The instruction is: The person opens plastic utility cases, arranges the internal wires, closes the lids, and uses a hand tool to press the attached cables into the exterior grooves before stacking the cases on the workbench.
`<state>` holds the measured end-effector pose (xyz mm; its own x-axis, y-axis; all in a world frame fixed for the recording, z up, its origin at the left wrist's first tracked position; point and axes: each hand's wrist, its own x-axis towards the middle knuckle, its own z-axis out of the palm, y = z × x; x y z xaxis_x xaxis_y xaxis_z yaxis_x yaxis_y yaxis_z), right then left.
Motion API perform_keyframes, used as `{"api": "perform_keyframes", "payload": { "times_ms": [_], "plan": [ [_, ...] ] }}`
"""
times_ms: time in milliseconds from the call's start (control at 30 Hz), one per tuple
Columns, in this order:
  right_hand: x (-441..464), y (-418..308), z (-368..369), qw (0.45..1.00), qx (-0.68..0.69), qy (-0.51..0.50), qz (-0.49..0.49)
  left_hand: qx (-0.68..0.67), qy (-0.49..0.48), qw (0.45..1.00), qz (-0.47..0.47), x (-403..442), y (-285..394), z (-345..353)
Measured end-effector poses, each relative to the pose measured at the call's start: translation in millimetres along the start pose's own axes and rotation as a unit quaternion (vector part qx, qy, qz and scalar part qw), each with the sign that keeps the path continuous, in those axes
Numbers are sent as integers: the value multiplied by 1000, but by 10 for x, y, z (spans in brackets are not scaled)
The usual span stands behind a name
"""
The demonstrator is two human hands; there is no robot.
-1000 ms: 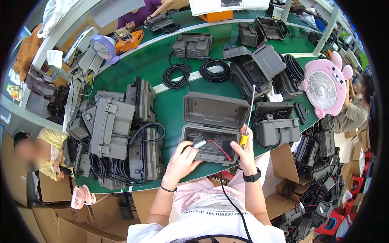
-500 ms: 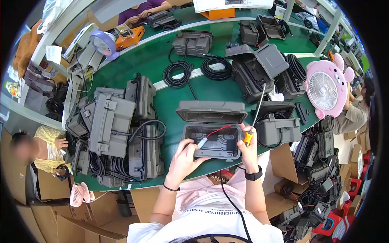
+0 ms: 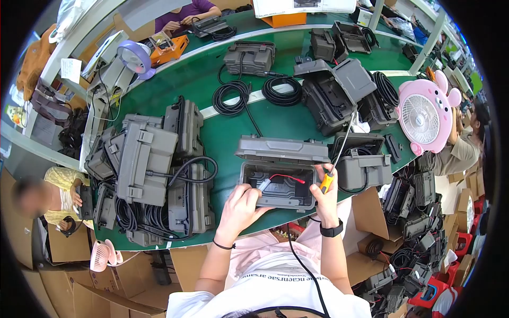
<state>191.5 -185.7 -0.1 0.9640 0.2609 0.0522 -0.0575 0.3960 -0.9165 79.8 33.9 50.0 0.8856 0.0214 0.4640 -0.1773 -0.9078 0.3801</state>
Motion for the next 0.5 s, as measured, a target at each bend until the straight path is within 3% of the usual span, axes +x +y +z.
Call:
{"api": "perform_keyframes", "payload": {
  "times_ms": [500],
  "plan": [
    [136, -254, 134, 994, -101, -1, -32, -8, -89, 994, -62, 202, -19, -87]
  ]
}}
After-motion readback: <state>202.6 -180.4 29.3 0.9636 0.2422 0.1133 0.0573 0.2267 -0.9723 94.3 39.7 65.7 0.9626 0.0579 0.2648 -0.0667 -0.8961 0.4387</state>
